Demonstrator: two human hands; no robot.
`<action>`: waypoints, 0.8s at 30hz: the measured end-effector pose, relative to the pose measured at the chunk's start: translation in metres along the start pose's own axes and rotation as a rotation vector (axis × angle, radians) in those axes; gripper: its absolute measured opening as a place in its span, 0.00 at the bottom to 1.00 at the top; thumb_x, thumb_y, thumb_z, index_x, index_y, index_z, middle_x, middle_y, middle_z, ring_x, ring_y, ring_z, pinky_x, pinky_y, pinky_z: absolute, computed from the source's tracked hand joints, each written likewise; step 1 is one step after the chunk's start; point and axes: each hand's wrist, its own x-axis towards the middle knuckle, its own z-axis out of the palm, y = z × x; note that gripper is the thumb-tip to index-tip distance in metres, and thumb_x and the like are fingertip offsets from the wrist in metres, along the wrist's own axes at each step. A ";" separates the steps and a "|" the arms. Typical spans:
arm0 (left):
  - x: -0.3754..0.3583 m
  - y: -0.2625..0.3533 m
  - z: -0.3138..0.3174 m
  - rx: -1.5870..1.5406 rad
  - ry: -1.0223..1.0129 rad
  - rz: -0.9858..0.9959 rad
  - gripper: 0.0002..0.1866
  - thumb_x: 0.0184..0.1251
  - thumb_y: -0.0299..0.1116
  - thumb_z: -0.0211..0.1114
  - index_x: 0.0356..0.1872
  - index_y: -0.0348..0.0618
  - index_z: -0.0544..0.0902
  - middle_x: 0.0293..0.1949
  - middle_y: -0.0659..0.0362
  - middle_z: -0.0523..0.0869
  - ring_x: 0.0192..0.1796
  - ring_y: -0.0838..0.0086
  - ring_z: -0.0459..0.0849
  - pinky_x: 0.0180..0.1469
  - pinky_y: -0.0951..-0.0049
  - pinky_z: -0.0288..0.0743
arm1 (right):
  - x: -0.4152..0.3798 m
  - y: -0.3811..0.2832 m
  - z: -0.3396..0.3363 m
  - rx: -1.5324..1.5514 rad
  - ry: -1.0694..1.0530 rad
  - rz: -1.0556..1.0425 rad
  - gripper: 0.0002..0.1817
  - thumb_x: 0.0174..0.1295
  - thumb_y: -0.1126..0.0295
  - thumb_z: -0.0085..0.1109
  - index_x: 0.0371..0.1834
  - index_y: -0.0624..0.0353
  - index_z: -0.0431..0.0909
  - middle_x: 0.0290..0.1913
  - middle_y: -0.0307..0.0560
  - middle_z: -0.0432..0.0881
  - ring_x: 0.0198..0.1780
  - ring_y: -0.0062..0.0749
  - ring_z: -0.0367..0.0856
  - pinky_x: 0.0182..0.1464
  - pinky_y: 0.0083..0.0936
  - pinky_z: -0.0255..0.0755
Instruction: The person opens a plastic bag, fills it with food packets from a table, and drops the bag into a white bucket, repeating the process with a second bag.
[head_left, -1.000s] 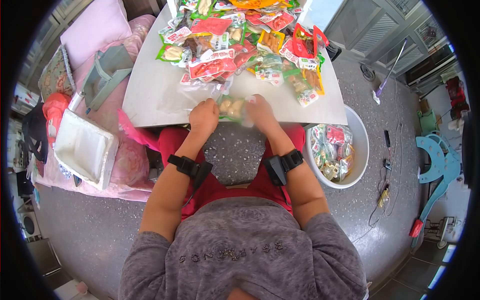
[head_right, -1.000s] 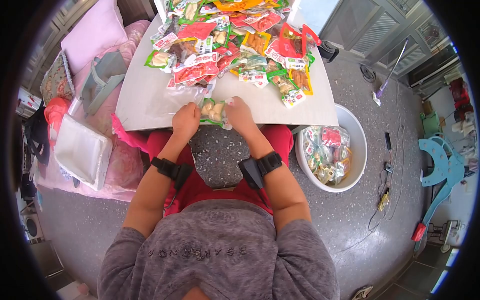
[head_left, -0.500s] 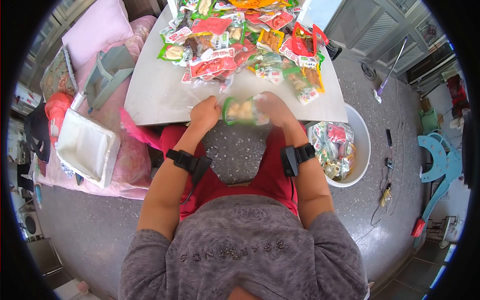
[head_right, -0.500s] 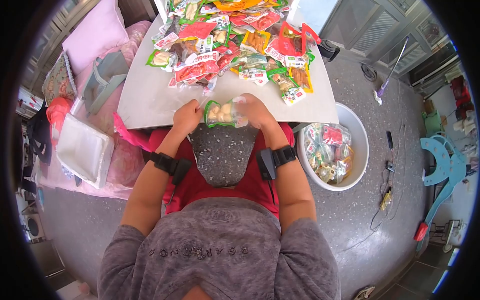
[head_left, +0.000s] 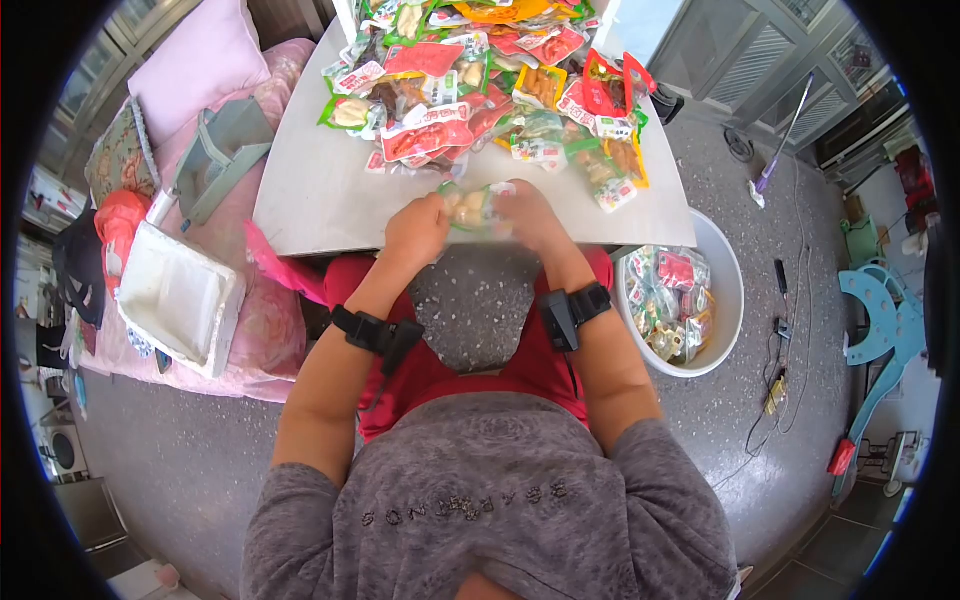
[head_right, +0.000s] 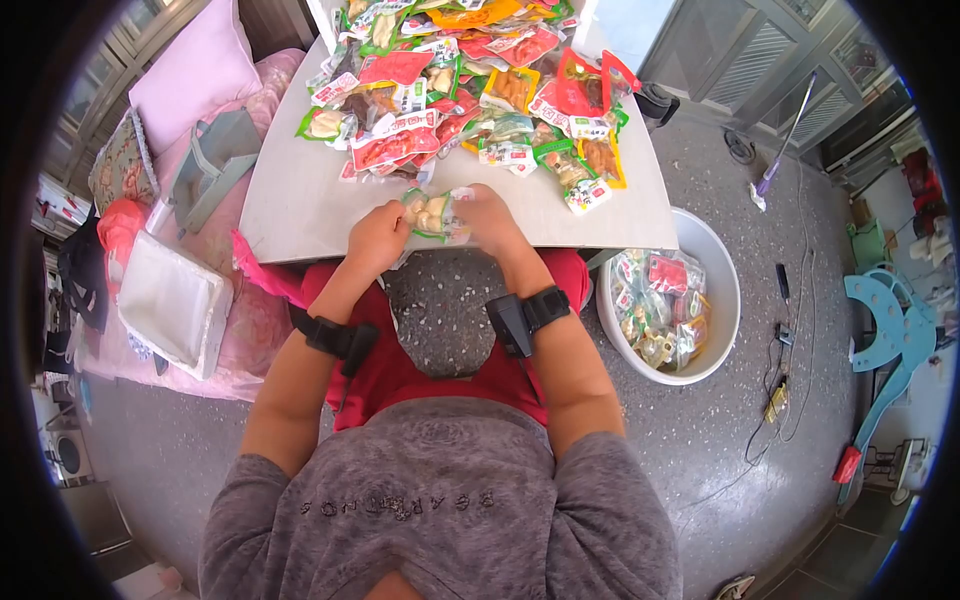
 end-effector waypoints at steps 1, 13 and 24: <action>-0.001 0.006 -0.001 0.031 0.012 0.004 0.06 0.49 0.31 0.50 0.25 0.40 0.69 0.23 0.50 0.75 0.29 0.56 0.74 0.29 0.61 0.66 | -0.001 0.000 0.007 0.064 0.021 0.010 0.09 0.50 0.78 0.45 0.35 0.70 0.66 0.32 0.49 0.73 0.31 0.30 0.74 0.30 0.25 0.70; -0.011 0.021 -0.002 0.093 0.080 0.088 0.06 0.51 0.32 0.49 0.24 0.41 0.68 0.22 0.50 0.74 0.26 0.55 0.74 0.26 0.58 0.65 | -0.014 -0.009 0.044 -0.058 -0.180 0.313 0.08 0.52 0.73 0.43 0.35 0.63 0.66 0.32 0.47 0.73 0.30 0.26 0.74 0.27 0.20 0.70; -0.010 0.013 0.001 0.017 0.128 0.041 0.06 0.51 0.32 0.48 0.24 0.40 0.69 0.24 0.50 0.74 0.28 0.55 0.74 0.29 0.59 0.65 | 0.025 0.037 0.057 0.708 -0.259 0.025 0.09 0.50 0.77 0.43 0.34 0.65 0.69 0.33 0.50 0.72 0.37 0.31 0.73 0.40 0.24 0.68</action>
